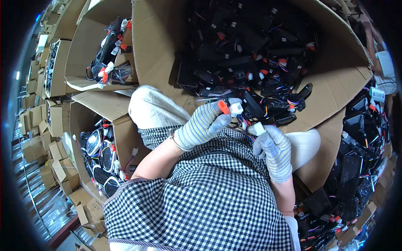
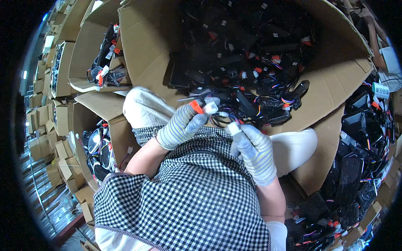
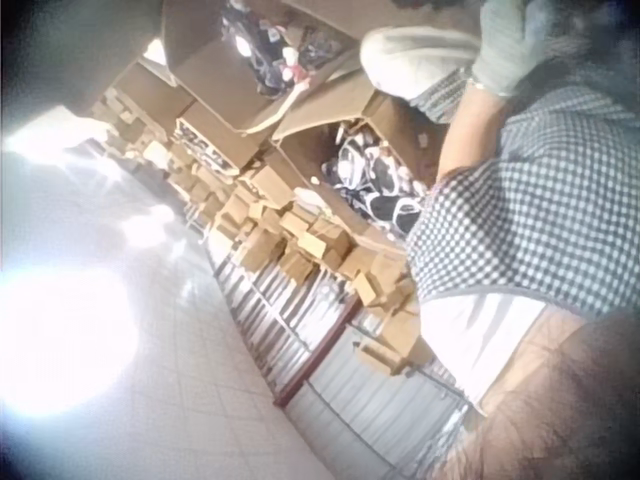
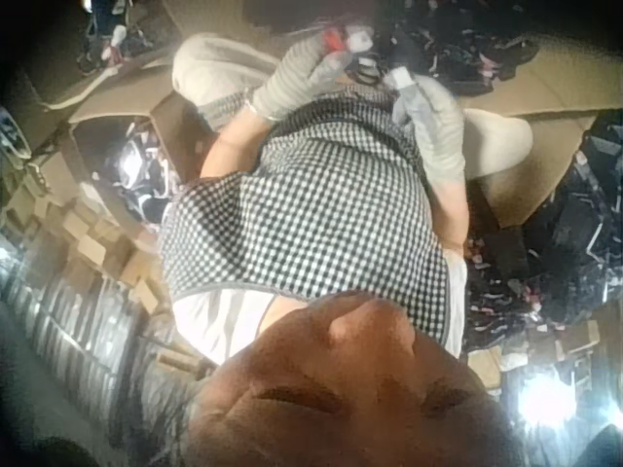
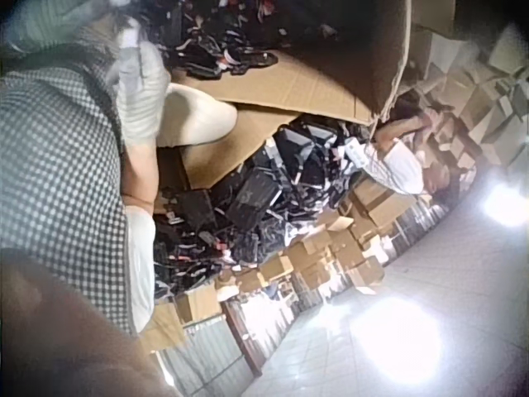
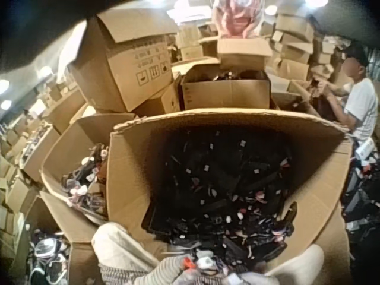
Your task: The person sorts and organizes electronic wiring harnesses and electronic connectors by hand, placing them into cardboard boxes.
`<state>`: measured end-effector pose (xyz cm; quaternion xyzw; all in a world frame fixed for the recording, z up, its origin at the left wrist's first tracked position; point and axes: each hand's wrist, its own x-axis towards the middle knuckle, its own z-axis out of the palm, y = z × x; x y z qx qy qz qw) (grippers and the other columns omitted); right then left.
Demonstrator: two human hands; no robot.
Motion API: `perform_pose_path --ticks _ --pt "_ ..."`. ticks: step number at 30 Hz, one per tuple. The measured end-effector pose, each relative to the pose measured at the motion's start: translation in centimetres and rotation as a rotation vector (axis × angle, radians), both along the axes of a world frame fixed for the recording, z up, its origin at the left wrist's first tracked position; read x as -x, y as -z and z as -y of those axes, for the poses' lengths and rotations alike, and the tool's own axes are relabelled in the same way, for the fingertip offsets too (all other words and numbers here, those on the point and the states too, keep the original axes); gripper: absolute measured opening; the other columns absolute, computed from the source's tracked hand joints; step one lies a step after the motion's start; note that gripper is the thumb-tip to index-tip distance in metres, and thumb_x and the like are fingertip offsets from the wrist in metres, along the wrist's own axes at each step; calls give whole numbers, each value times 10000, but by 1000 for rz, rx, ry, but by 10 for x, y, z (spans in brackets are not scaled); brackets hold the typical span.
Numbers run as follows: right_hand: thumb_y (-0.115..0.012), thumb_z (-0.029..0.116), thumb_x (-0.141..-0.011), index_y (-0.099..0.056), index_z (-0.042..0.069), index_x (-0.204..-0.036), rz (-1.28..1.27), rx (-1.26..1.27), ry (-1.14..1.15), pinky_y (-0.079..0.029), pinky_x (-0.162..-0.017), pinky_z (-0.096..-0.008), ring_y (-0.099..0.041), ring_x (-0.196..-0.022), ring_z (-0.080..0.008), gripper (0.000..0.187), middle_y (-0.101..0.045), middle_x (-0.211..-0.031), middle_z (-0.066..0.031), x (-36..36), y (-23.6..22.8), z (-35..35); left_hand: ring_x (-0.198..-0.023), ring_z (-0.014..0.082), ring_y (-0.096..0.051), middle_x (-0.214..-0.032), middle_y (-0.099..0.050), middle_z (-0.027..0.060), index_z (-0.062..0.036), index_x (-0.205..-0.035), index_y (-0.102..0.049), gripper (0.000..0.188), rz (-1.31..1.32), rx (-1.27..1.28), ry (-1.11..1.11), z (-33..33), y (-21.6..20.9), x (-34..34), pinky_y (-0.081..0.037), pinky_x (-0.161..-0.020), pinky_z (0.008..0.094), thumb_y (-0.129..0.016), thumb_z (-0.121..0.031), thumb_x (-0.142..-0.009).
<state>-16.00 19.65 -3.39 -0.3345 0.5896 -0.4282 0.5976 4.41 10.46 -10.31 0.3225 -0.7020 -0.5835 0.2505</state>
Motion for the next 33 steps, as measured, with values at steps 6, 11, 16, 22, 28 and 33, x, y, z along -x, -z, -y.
perform_pose_path --ticks 6,11,16,22,28,33 --pt "-558 287 -891 -649 48 -915 -599 318 -293 -435 -500 -332 -569 -510 -244 257 -591 -617 -105 -9 31 12 -676 219 -570 -780 -604 85 -41 -1022 -612 339 119 -15 81 -11 -7 -10 -444 -625 313 -513 -348 -917" --pt "-550 335 -861 -662 92 -886 -395 175 -681 -460 -573 -399 -602 -613 -313 269 -601 -662 -142 0 46 9 -688 256 -558 -768 -577 97 -40 -913 -612 243 203 28 246 -23 7 -28 -445 -635 349 -549 -274 -902" --pt "-523 389 -885 -663 77 -874 -166 -36 -888 -450 -597 -345 -583 -614 -269 343 -600 -687 -124 -5 72 18 -663 245 -582 -758 -601 121 -37 -961 -646 335 263 -266 217 -32 14 -39 -458 -632 329 -549 -351 -896" --pt "-529 364 -897 -660 62 -884 -20 11 -579 -448 -589 -299 -532 -577 -246 330 -585 -664 -105 -22 84 4 -717 166 -573 -802 -612 76 -30 -989 -630 303 237 -376 251 -26 15 -41 -463 -679 301 -544 -310 -914" --pt "-602 344 -857 -683 88 -965 -34 211 -859 -505 -675 -311 -666 -745 -226 290 -675 -770 -82 -16 88 4 -662 219 -565 -709 -588 73 -20 -843 -625 207 -93 95 650 27 33 -32 -444 -593 321 -591 -223 -856" --pt "-585 321 -876 -654 188 -1106 -10 196 -1014 -507 -762 -263 -663 -857 -187 275 -679 -1001 -35 -22 66 17 -892 326 -591 -960 -613 167 -73 -986 -637 313 646 485 24 77 75 26 -479 -738 410 -605 -322 -799"
